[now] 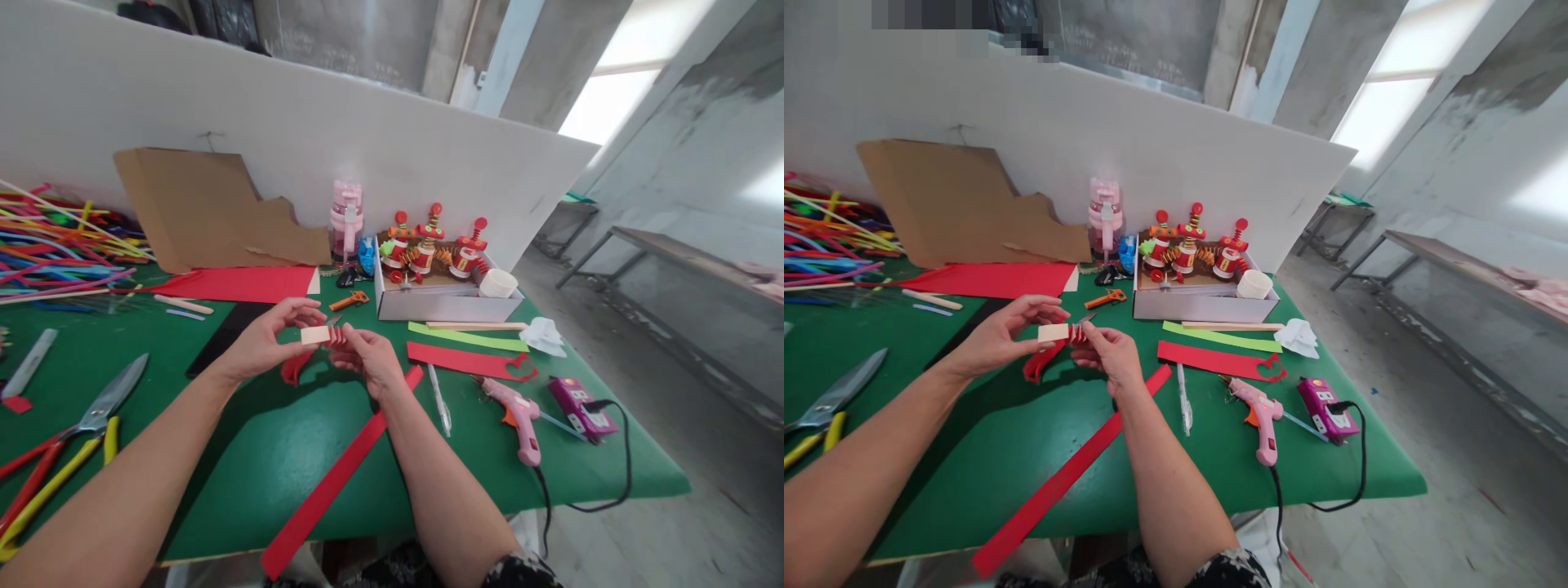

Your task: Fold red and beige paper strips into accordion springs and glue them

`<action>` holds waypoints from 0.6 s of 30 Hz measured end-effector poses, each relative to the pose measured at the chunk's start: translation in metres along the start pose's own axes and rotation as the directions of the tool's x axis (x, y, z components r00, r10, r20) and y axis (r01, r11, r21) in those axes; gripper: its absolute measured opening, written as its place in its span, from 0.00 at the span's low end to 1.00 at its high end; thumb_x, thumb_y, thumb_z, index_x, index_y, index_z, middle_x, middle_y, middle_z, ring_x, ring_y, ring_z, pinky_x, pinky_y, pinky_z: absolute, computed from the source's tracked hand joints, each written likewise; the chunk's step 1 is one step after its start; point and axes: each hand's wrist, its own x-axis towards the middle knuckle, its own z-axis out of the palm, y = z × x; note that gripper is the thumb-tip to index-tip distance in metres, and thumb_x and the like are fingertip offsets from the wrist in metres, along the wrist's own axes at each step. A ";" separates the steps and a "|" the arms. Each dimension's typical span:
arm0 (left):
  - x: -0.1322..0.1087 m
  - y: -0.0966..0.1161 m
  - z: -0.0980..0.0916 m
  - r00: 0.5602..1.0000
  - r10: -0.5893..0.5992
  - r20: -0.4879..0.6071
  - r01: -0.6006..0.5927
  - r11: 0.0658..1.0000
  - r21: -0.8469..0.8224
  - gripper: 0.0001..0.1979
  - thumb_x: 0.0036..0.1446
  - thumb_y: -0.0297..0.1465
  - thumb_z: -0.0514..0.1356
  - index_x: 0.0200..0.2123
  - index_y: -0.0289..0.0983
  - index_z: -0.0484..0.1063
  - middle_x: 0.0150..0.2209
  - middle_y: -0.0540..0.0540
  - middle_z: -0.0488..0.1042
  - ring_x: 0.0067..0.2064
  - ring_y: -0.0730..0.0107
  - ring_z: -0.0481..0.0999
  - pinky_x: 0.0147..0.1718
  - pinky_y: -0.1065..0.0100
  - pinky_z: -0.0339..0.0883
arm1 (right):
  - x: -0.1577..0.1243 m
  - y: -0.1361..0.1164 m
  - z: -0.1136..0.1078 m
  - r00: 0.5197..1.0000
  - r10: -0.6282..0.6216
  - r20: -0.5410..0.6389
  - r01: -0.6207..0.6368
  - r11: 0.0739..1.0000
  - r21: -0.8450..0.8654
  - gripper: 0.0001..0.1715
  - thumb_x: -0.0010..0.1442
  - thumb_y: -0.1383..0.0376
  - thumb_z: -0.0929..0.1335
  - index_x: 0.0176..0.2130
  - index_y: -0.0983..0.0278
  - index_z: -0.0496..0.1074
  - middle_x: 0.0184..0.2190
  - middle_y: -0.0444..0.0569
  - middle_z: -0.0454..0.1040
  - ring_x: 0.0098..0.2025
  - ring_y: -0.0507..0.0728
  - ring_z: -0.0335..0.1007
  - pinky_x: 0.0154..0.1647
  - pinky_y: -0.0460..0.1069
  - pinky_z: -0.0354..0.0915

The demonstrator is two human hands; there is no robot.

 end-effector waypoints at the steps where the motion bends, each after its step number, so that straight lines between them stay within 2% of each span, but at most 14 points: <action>1: 0.000 0.001 0.000 1.000 -0.006 0.020 0.006 1.000 -0.012 0.32 0.45 0.38 0.71 0.53 0.41 0.67 0.51 0.40 0.76 0.50 0.56 0.75 0.51 0.57 0.68 | 0.000 0.000 0.000 1.000 -0.011 -0.005 0.011 1.000 -0.012 0.22 0.46 0.51 0.77 0.28 0.66 0.76 0.23 0.46 0.78 0.23 0.50 0.75 0.24 0.42 0.70; 3: 0.000 0.002 0.002 0.997 -0.023 0.068 0.024 0.999 -0.023 0.34 0.41 0.37 0.73 0.53 0.42 0.69 0.53 0.40 0.75 0.51 0.55 0.75 0.49 0.58 0.70 | -0.001 0.001 0.002 0.999 -0.036 -0.017 0.035 0.999 -0.031 0.21 0.45 0.51 0.78 0.29 0.65 0.76 0.23 0.45 0.78 0.22 0.49 0.74 0.24 0.42 0.70; 5: 0.001 0.004 0.006 0.996 -0.038 0.086 0.038 0.999 -0.001 0.31 0.41 0.37 0.73 0.50 0.42 0.71 0.51 0.41 0.76 0.49 0.55 0.76 0.46 0.60 0.71 | -0.002 0.002 0.003 0.998 -0.054 -0.029 0.052 0.998 -0.043 0.21 0.44 0.52 0.78 0.30 0.65 0.76 0.22 0.44 0.77 0.22 0.49 0.74 0.25 0.43 0.70; 10: 0.000 0.007 0.012 1.000 -0.006 0.013 0.004 0.986 0.166 0.18 0.49 0.38 0.66 0.43 0.39 0.75 0.44 0.43 0.79 0.46 0.57 0.77 0.48 0.61 0.70 | -0.002 0.004 0.004 0.999 -0.045 -0.025 0.044 0.998 -0.055 0.22 0.43 0.52 0.79 0.30 0.65 0.75 0.21 0.44 0.77 0.22 0.50 0.74 0.24 0.43 0.70; 18: 0.000 0.008 0.003 1.000 -0.002 -0.008 0.004 0.966 0.258 0.17 0.50 0.36 0.60 0.44 0.37 0.73 0.44 0.43 0.78 0.44 0.58 0.78 0.47 0.61 0.71 | 0.003 0.001 -0.002 0.998 -0.031 -0.056 0.028 0.998 -0.064 0.20 0.49 0.53 0.77 0.27 0.66 0.73 0.22 0.44 0.77 0.21 0.49 0.74 0.22 0.42 0.69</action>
